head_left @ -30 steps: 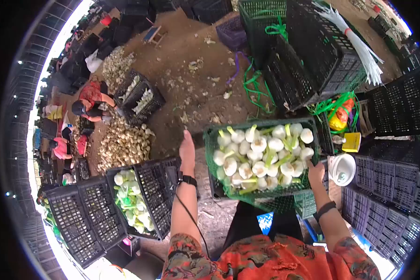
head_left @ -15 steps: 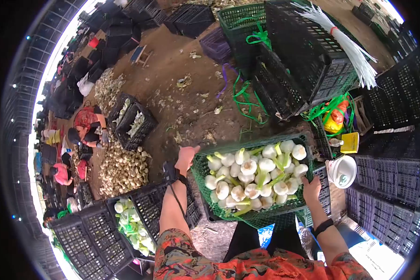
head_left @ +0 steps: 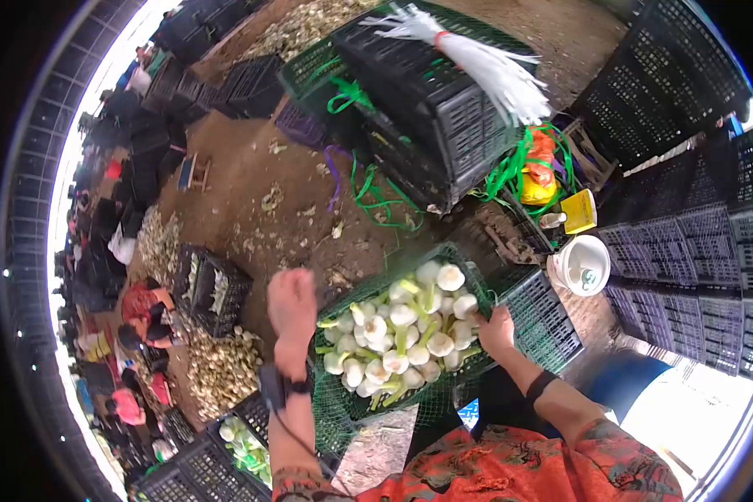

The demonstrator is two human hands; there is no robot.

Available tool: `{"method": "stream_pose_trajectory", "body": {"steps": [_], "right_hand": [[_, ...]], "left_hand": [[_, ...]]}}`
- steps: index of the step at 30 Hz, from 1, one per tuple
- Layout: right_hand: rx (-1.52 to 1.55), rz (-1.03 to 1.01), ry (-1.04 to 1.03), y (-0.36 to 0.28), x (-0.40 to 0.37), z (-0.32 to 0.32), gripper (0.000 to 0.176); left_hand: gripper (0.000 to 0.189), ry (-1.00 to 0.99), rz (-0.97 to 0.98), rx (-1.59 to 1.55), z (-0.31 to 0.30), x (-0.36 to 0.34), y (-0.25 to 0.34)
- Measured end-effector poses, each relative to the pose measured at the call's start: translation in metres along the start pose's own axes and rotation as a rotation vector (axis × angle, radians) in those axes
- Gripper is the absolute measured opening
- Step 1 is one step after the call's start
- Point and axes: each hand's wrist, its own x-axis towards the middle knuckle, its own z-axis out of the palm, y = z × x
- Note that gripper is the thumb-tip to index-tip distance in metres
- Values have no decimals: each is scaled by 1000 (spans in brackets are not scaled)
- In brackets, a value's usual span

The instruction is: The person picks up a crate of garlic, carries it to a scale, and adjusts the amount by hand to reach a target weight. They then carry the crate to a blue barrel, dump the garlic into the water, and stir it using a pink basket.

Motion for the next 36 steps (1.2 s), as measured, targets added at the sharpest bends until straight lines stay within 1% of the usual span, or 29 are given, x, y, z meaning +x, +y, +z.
{"method": "stream_pose_trajectory", "body": {"steps": [1, 2, 3, 5, 7, 8, 9, 10, 11, 12, 13, 15, 16, 19, 20, 21, 22, 23, 24, 25, 27, 28, 29, 30, 31, 33, 35, 36], "right_hand": [[21, 34, -13, -4, -1, -7, 35], [-92, -44, -41, -1, -1, -10, 36], [-74, 11, -94, 2, -5, -10, 39], [-26, -45, -141, 15, -5, 3, 42], [6, -160, -175, 18, 3, -1, 52], [83, -167, -218, 13, 6, -12, 53], [162, -171, -265, 11, 6, -22, 54], [205, -207, -221, 14, 4, -22, 53], [221, -182, -223, 16, 3, -20, 53], [230, -153, -206, 15, 4, -16, 53], [239, -127, -188, 14, 5, -12, 52], [291, -112, -197, 12, 6, -8, 50], [264, -119, -158, 11, 6, -7, 48], [211, -134, -92, 11, 8, -6, 46], [186, -146, -77, 12, 7, -5, 47], [180, -158, -76, 14, 9, -6, 47], [201, -146, -97, 17, 11, -8, 46], [221, -136, -125, 17, 8, -9, 46], [259, -129, -88, 12, 8, -11, 48], [285, -65, -71, 16, 8, 0, 45], [325, -150, 29, 13, 4, 1, 47], [169, -173, 12, 7, -1, -5, 48], [251, -231, 3, 6, -4, -8, 49], [318, -427, 88, 19, -5, 0, 46], [60, -466, 43, 12, -12, -16, 43], [69, -526, 123, 29, 6, -7, 32], [75, -556, 175, 38, 25, -5, 25], [76, -561, 185, 40, 31, -8, 22]], "left_hand": [[40, -132, -49, -12, 29, 20, 19], [48, -447, -208, -42, 58, 41, 40], [57, -771, -372, -59, 88, 49, 52], [73, -899, -271, -44, 179, 43, 27], [81, -1014, -451, -144, 167, 53, 115], [78, -1210, -406, -38, 209, 61, 93], [78, -1237, -397, -24, 222, 69, 96], [71, -1310, -373, 17, 232, 75, 100], [64, -1378, -352, 63, 238, 81, 105], [54, -1403, -186, 156, 244, 90, 109], [54, -1416, -185, 181, 248, 94, 113], [54, -1461, 19, 145, 254, 98, 118], [54, -1465, 21, 158, 256, 99, 122], [36, -974, -206, -267, 265, 87, 137], [27, -942, -194, -333, 248, 78, 160], [27, -931, -195, -340, 224, 71, 177], [27, -904, -57, -313, 194, 59, 189], [27, -872, 73, -281, 167, 41, 188], [25, -811, 221, -205, 142, 20, 176], [24, -736, 362, -123, 117, -3, 163], [11, -629, 604, -143, 80, -57, 143], [8, -735, 636, -28, 62, -84, 129], [16, -677, 575, -197, 44, -106, 121], [20, -641, 504, -255, 39, -134, 99], [25, -519, 377, -202, 28, -159, 91], [30, -166, 138, -256, -25, -179, 88], [37, 40, -168, -43, -56, -214, 55], [62, 120, -290, 41, -54, -235, 29]]}}
